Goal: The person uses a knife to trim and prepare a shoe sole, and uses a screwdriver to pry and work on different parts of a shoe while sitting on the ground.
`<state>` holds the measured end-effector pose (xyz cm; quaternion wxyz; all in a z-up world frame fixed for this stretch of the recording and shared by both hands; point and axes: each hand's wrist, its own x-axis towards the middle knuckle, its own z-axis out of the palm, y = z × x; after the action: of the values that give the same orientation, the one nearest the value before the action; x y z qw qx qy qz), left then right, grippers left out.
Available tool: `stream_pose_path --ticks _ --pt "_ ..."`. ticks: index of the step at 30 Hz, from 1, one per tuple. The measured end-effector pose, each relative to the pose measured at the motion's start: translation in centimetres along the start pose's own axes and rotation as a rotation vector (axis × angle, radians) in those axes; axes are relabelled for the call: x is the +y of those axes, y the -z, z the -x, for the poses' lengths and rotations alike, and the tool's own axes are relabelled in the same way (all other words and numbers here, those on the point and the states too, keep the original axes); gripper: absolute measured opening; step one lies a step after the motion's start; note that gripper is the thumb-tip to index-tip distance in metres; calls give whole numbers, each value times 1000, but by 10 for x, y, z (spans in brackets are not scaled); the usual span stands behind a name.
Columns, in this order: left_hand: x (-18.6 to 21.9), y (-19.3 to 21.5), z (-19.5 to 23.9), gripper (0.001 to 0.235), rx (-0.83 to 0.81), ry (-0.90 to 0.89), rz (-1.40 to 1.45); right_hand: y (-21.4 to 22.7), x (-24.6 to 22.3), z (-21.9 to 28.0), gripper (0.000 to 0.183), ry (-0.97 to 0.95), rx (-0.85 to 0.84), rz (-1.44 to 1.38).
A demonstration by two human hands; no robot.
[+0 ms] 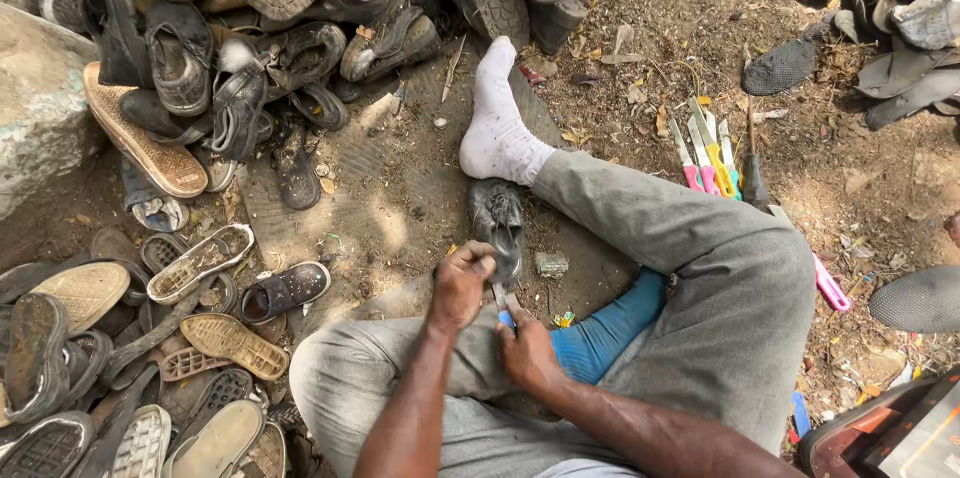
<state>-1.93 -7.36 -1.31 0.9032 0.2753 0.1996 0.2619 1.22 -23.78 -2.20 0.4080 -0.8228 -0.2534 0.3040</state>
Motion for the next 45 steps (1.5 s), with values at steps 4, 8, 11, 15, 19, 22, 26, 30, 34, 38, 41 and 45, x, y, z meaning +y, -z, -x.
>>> stream_pose_path --ticks 4,8,11,15,19,22,26,30,34,38,41,45 --pt "61 -36 -9 28 -519 -579 -1778 20 -8 -6 41 -303 -174 -238" --pt "57 -48 -29 17 -896 -675 -1911 30 -1 -8 38 -378 -236 -460" --pt "23 -45 -48 21 -865 -475 -1884 38 8 -18 32 -412 -152 -475" --pt "-22 -33 -65 23 -710 -429 -1700 58 34 -37 36 -474 -135 -367" --pt "-39 -20 -74 23 -409 -261 -1505 64 40 -73 35 -51 28 28" --pt "-51 -19 -83 23 -280 -309 -1417 58 24 -65 39 -134 53 48" --pt "-64 -11 -88 27 -37 -528 -1234 42 16 -24 44 -121 96 58" --pt "-71 -10 -104 23 26 -377 -1193 38 5 -56 43 -206 96 56" --pt "-75 -17 -123 18 114 -237 -1060 26 -13 -83 42 -236 137 77" --pt "-62 -41 -111 16 166 -59 -997 45 -23 -72 41 -281 85 38" --pt "-3 -49 -84 24 -564 -417 -1721 70 -18 -50 39 -199 69 50" --pt "28 -61 -72 20 -889 -583 -2172 75 -9 -39 38 -402 -79 -60"
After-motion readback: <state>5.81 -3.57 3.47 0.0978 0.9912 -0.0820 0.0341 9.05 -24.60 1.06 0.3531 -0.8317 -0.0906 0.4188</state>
